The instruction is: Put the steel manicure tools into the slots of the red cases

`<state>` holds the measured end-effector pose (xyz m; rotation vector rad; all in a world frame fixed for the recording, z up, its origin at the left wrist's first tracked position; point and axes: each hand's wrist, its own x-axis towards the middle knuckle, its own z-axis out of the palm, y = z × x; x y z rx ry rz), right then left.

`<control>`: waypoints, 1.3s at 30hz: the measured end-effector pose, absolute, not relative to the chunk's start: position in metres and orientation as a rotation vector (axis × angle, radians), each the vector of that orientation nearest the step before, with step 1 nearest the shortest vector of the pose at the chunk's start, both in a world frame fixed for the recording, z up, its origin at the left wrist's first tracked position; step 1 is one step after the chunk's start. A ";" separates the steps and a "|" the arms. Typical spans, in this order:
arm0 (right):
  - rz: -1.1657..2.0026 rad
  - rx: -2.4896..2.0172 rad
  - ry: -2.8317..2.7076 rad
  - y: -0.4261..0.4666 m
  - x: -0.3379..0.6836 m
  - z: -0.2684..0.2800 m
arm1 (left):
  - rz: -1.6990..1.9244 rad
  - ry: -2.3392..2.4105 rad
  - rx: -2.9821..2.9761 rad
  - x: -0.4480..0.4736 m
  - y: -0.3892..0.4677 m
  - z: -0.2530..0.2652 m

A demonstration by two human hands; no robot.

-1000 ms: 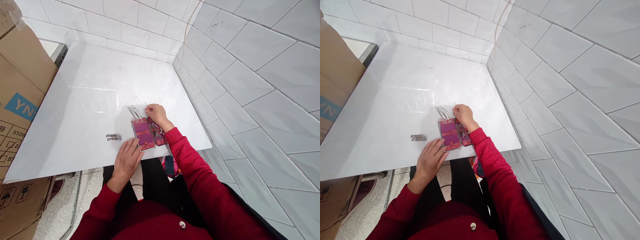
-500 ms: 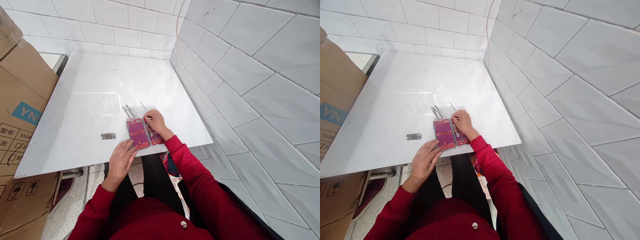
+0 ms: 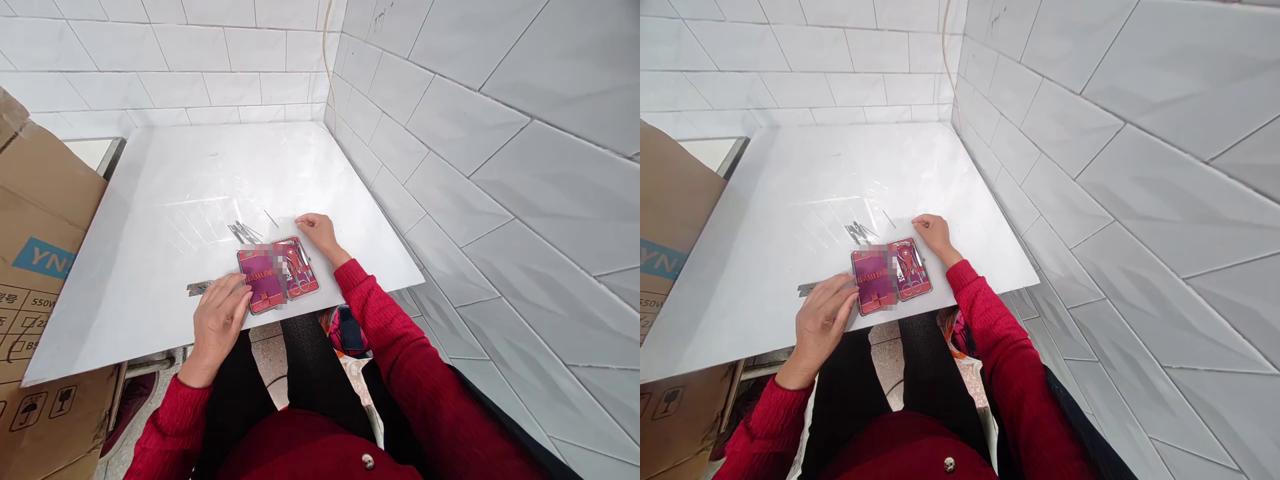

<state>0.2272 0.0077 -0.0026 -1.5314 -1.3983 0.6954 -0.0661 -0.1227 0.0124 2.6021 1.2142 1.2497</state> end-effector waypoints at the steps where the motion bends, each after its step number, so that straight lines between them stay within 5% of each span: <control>1: 0.728 -1.501 -1.357 0.010 0.233 -0.005 | 1.272 1.239 2.599 -0.063 -0.113 0.018; 17: 0.812 -1.408 -1.887 -0.010 0.232 0.014 | 0.977 1.516 2.634 -0.030 -0.023 0.000; 26: 0.528 -1.478 -2.222 -0.006 0.227 0.030 | 0.943 1.490 2.648 -0.032 -0.023 0.000; 39: 0.724 -1.577 -1.942 0.005 0.257 0.032 | 0.965 1.460 2.672 -0.031 -0.021 -0.002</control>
